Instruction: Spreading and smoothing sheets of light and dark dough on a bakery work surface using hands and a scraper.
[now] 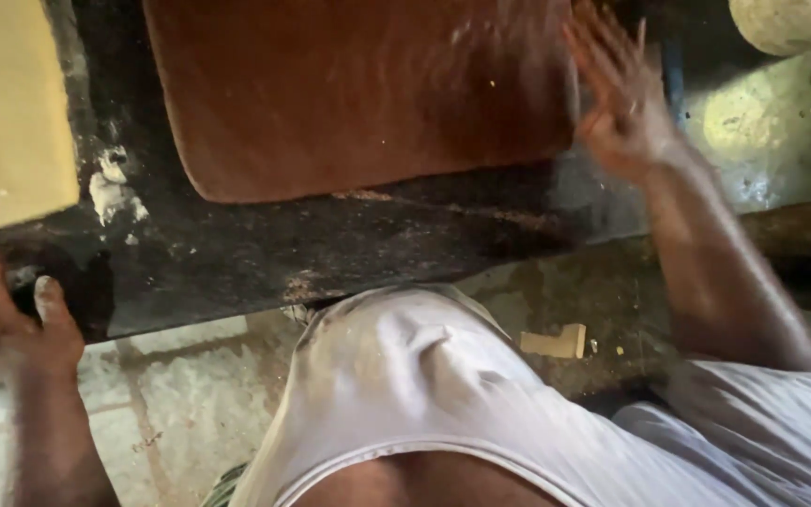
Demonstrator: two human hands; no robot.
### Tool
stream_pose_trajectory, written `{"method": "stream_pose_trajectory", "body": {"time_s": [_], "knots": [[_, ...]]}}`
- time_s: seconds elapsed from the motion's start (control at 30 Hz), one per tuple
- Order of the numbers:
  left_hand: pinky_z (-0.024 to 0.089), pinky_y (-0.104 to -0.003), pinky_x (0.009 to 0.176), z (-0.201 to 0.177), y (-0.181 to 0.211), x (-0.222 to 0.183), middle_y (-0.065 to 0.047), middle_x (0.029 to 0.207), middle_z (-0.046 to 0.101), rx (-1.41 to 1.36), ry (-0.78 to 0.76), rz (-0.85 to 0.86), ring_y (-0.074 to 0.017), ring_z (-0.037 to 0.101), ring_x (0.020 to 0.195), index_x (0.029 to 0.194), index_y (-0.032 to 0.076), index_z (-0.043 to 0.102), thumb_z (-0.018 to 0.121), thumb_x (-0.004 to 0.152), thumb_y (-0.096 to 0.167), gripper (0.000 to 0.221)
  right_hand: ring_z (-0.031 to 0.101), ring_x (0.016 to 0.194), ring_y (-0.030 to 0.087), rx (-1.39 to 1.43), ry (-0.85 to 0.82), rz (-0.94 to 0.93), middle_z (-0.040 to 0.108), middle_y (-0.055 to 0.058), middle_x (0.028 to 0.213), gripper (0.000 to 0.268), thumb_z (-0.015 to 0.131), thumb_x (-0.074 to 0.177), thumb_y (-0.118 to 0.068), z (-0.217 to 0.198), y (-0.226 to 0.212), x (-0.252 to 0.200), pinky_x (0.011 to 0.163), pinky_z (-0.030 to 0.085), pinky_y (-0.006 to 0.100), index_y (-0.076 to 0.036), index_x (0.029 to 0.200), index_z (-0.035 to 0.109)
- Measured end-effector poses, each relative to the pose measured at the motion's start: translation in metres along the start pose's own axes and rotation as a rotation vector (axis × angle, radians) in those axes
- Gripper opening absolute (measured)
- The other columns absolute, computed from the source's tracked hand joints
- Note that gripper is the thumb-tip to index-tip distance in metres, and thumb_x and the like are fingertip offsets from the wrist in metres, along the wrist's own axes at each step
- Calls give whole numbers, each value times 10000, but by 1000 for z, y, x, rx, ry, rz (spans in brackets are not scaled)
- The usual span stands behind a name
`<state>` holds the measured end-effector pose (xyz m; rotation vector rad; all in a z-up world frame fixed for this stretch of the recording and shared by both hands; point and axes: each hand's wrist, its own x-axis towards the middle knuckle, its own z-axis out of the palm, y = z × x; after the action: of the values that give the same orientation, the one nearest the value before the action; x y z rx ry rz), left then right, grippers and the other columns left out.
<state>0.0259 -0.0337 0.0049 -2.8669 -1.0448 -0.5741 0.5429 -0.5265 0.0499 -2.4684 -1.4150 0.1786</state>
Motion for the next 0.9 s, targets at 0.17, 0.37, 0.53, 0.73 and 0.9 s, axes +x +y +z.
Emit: {"method": "stream_pose_trajectory", "body": {"time_s": [0.17, 0.37, 0.53, 0.73, 0.9], "knots": [[396, -588, 1123, -8, 11, 7, -213, 1505, 573, -212, -107, -179, -452, 509, 1350, 1549, 61, 561, 673, 1019, 200, 559, 96, 1654, 373, 95, 123, 45, 158, 145, 1777, 763, 232, 1057, -615, 15, -15, 31, 1372, 90, 566, -218, 1709, 224], [374, -590, 1141, 6, -6, 0, -228, 1577, 509, -68, -7, -58, -452, 476, 1430, 1461, 51, 587, 711, 1031, 199, 472, 46, 1584, 432, -169, 10, 188, 122, 171, 1743, 751, 170, 1107, -597, 12, -49, 50, 1258, -17, 640, -135, 1698, 207], [374, -601, 1134, 0, 1, 3, -202, 1577, 528, -187, -105, -218, -450, 478, 1392, 1518, 67, 576, 681, 992, 196, 551, 9, 1648, 362, -214, 41, 114, 87, 99, 1782, 704, 171, 1130, -579, 13, -46, 33, 1298, -95, 620, -184, 1712, 150], [369, -592, 1118, 1, -2, 4, -236, 1632, 488, -20, -60, -82, -451, 435, 1450, 1472, 37, 599, 776, 970, 185, 552, 205, 1406, 358, -480, 53, 32, 242, 174, 1558, 662, 249, 1083, -624, 17, -23, 62, 1100, 79, 581, -138, 1531, 263], [359, -617, 1153, 0, 2, 7, -237, 1660, 428, -200, -106, -209, -457, 406, 1463, 1500, 41, 536, 706, 1000, 211, 554, 533, 1130, 329, -700, 345, -85, 561, 145, 1284, 553, 298, 1171, -609, 68, 64, 141, 927, 398, 536, -138, 1353, 524]]}}
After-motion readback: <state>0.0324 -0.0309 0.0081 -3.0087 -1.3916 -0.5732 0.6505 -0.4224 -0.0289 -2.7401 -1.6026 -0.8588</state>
